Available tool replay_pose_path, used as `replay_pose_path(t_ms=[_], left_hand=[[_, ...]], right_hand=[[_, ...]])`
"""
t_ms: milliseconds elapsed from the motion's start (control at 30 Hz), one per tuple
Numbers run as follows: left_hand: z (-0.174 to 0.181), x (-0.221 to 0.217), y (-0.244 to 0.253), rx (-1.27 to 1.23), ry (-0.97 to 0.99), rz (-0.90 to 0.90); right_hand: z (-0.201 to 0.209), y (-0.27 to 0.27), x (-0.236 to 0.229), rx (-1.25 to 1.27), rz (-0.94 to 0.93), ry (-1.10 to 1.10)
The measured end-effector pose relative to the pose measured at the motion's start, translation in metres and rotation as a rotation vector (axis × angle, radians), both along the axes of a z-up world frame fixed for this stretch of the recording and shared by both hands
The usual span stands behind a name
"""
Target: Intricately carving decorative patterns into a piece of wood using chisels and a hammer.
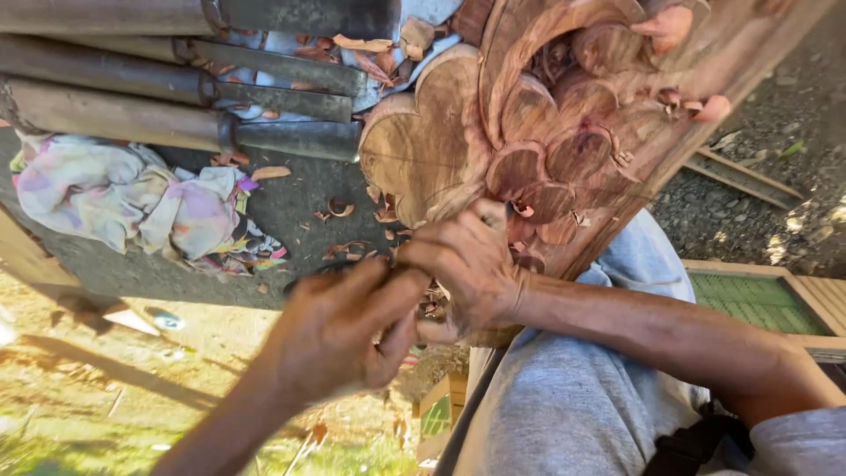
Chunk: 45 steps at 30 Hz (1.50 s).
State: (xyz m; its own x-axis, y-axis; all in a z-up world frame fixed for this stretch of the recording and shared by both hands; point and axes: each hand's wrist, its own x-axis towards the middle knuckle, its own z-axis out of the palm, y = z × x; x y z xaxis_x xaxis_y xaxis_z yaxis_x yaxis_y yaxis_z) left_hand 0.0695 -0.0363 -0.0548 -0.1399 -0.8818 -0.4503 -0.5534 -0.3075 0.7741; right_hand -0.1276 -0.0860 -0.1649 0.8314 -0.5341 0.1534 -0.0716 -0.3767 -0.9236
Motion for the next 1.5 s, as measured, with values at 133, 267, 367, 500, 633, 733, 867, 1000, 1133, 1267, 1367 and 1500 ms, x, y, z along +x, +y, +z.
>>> replay_pose_path(t_ms=[133,267,367,500,633,733,867,1000,1133,1267,1367,1500], left_hand=[[0.004,0.017,-0.016,0.000,0.004,-0.202],[0.057,-0.021,0.006,-0.110,-0.041,-0.176],[0.081,-0.049,0.041,-0.337,-0.196,-0.295],[0.090,-0.104,0.073,-0.124,0.008,0.134],[0.070,-0.141,0.086,0.137,0.259,0.737],[0.059,-0.173,0.087,0.228,0.225,0.977],[0.044,-0.211,0.082,0.232,0.065,1.113],[0.035,-0.236,0.074,0.107,-0.020,1.218],[0.035,-0.245,0.071,0.070,-0.022,1.302],[0.035,-0.244,0.068,0.116,-0.027,1.335],[0.034,-0.238,0.067,0.093,-0.068,1.303],[0.036,-0.226,0.066,0.126,-0.040,1.275]], right_hand=[[0.000,0.017,-0.002,0.006,-0.114,-0.022],[0.003,0.029,-0.025,0.018,-0.120,-0.187],[0.038,0.019,-0.044,-0.125,-0.164,-0.389],[0.083,0.000,-0.080,-0.222,0.021,-0.230],[0.037,-0.010,-0.077,0.010,0.601,0.035],[0.009,-0.027,-0.058,-0.044,0.790,-0.158],[0.002,-0.038,-0.035,-0.058,1.001,-0.252],[-0.001,-0.042,-0.024,-0.055,1.169,-0.302],[-0.005,-0.041,-0.018,-0.013,1.253,-0.371],[0.000,-0.041,-0.015,0.051,1.252,-0.366],[0.002,-0.041,-0.015,0.063,1.210,-0.349],[-0.001,-0.042,-0.014,0.057,1.145,-0.369]])
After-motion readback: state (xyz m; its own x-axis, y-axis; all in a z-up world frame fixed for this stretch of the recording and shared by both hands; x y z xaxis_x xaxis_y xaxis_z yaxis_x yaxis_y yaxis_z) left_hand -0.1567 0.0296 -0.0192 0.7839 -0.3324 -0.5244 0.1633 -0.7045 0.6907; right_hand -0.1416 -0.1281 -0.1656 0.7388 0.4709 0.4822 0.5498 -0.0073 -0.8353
